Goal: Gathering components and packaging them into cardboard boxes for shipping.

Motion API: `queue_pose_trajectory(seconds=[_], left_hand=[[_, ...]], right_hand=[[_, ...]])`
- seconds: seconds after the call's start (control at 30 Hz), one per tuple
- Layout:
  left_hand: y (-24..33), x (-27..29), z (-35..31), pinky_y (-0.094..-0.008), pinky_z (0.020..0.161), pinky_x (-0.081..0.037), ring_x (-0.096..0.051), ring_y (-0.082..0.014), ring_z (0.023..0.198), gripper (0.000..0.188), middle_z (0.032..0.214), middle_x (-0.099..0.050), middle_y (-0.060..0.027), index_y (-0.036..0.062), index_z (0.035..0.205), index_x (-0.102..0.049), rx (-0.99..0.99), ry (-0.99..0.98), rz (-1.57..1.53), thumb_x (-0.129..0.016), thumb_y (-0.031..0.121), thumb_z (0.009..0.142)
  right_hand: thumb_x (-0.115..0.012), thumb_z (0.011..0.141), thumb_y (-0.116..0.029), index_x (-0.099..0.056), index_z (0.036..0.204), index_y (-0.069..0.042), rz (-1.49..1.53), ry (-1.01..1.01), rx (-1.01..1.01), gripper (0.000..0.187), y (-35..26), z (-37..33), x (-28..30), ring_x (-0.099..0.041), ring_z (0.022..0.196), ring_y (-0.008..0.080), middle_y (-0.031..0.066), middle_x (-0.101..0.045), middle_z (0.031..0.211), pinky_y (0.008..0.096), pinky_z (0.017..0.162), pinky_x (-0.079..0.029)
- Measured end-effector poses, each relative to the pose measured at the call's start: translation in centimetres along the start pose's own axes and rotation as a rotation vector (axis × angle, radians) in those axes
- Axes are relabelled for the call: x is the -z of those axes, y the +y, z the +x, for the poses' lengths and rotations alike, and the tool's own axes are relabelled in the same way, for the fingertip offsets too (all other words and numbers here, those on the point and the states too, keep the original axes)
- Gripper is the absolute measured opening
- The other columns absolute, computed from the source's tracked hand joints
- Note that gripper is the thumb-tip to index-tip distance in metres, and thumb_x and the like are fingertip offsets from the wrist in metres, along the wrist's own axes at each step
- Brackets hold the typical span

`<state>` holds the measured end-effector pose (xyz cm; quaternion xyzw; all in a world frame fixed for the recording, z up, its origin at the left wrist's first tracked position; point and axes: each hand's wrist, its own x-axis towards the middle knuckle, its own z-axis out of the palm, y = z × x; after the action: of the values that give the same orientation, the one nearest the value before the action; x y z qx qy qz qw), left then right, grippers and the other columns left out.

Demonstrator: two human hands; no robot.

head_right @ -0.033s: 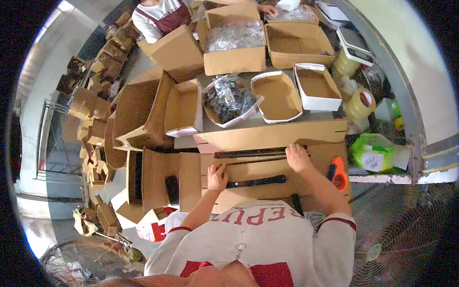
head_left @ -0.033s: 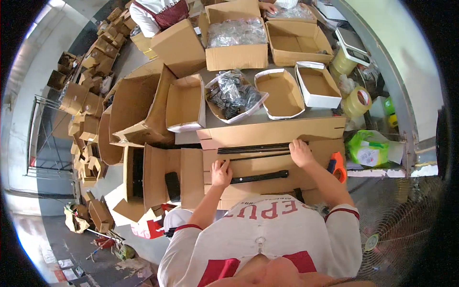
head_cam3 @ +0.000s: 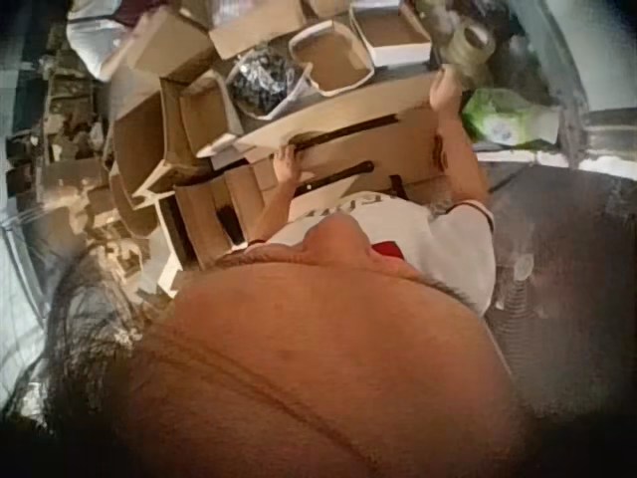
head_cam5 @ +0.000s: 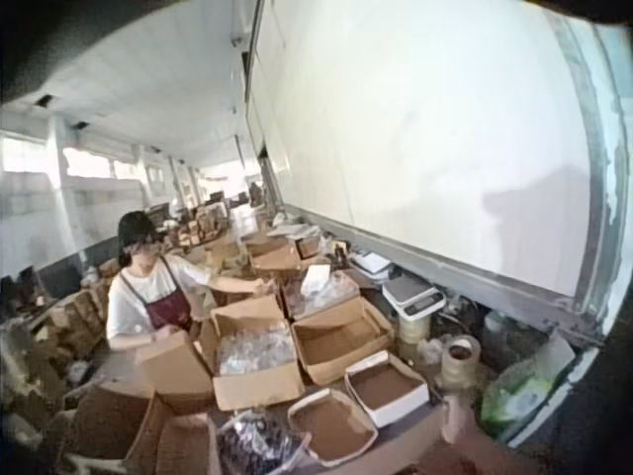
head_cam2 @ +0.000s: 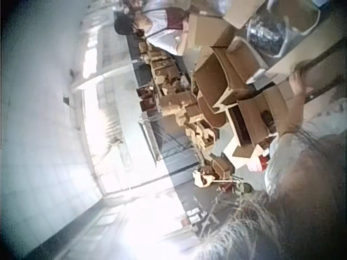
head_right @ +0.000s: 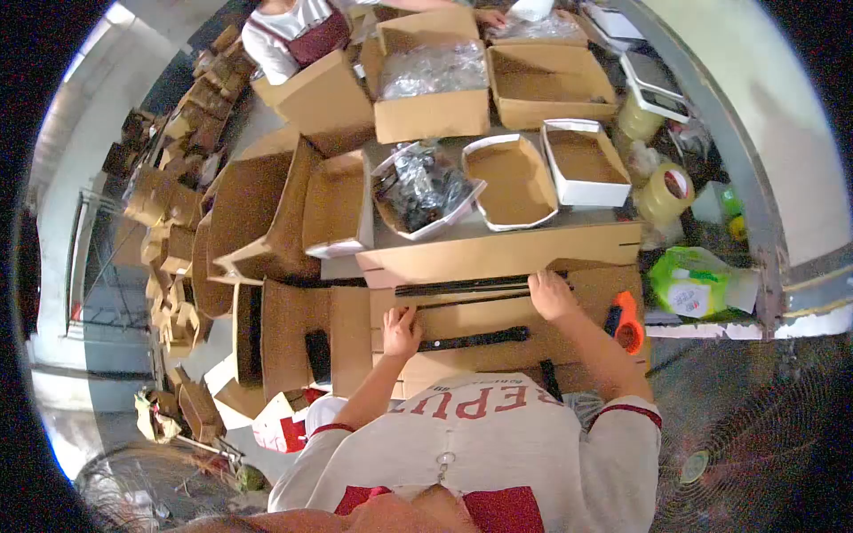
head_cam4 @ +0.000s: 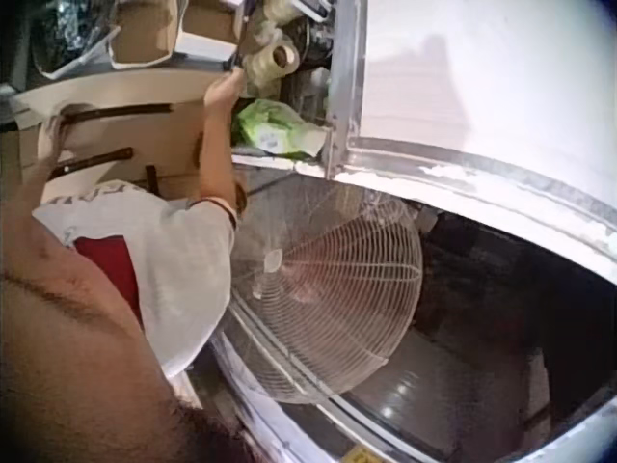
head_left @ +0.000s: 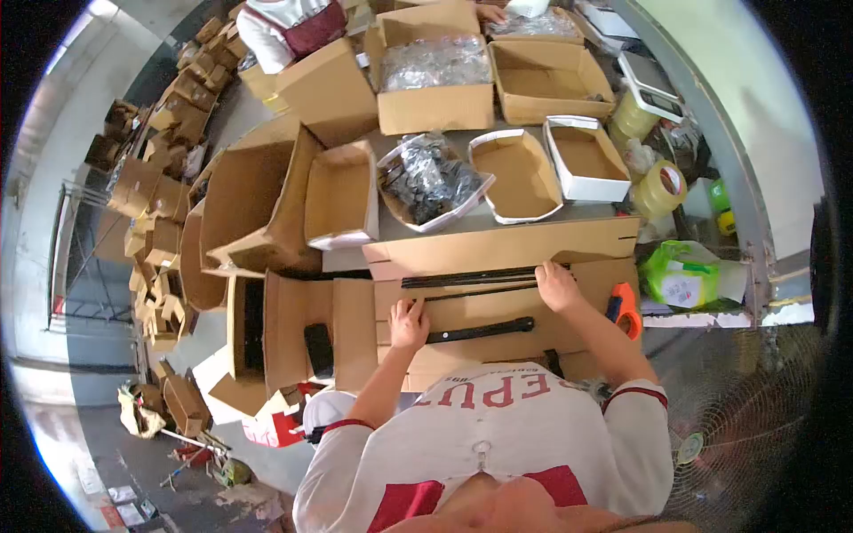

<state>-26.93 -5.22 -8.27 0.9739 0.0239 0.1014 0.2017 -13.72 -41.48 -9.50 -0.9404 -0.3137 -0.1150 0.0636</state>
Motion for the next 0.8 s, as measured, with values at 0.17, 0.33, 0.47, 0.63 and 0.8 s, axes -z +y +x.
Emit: queue_pose_trajectory(seconds=[0.17,0.33,0.47,0.63,0.8], left_hand=[[0.2,0.5,0.6,-0.0467,0.086,-0.041,-0.049,-0.0332,0.098,0.039,0.107,-0.053,-0.0106,0.0143,0.117,-0.061,0.026,-0.105,0.069,-0.062,0.017,0.078],[0.5,-2.1,3.3,-0.0424,0.083,-0.045,-0.054,-0.0303,0.096,0.023,0.097,-0.059,-0.0072,0.0117,0.101,-0.063,-0.138,-0.085,-0.034,-0.066,0.018,0.079],[1.9,-2.7,5.6,-0.0433,0.084,-0.044,-0.053,-0.0308,0.099,0.024,0.101,-0.058,-0.0092,0.0102,0.100,-0.059,-0.097,-0.060,0.056,-0.067,0.017,0.079],[2.3,-0.7,5.2,-0.0452,0.083,-0.042,-0.053,-0.0335,0.098,0.028,0.105,-0.058,-0.0118,0.0089,0.102,-0.058,-0.031,0.044,0.020,-0.068,0.021,0.078],[0.2,3.9,0.7,-0.0482,0.083,-0.041,-0.052,-0.0356,0.097,0.027,0.103,-0.058,-0.0162,0.0042,0.103,-0.057,0.080,0.118,0.044,-0.064,0.017,0.080]], right_hand=[[-0.052,0.086,-0.012,-0.053,0.090,-0.005,0.403,-0.072,0.008,0.008,0.4,0.2,6.5,-0.056,0.066,0.0362,0.0156,-0.058,0.083,0.0447,0.063,-0.047],[-0.054,0.090,-0.010,-0.054,0.105,-0.002,0.447,0.456,-0.443,0.017,5.3,-0.8,9.2,-0.057,0.082,0.0400,0.0214,-0.058,0.090,0.0445,0.070,-0.047],[-0.052,0.088,-0.004,-0.053,0.105,-0.001,0.395,0.606,-0.717,0.017,10.4,1.7,12.0,-0.056,0.089,0.0430,0.0238,-0.059,0.093,0.0469,0.076,-0.045],[-0.050,0.087,0.000,-0.054,0.104,-0.001,0.298,0.550,-0.906,0.018,17.3,4.4,8.0,-0.055,0.092,0.0437,0.0242,-0.060,0.094,0.0457,0.079,-0.044],[-0.052,0.083,0.000,-0.058,0.108,-0.004,0.506,0.515,-0.987,0.026,24.3,6.7,1.9,-0.059,0.096,0.0375,0.0209,-0.062,0.100,0.0423,0.083,-0.045]])
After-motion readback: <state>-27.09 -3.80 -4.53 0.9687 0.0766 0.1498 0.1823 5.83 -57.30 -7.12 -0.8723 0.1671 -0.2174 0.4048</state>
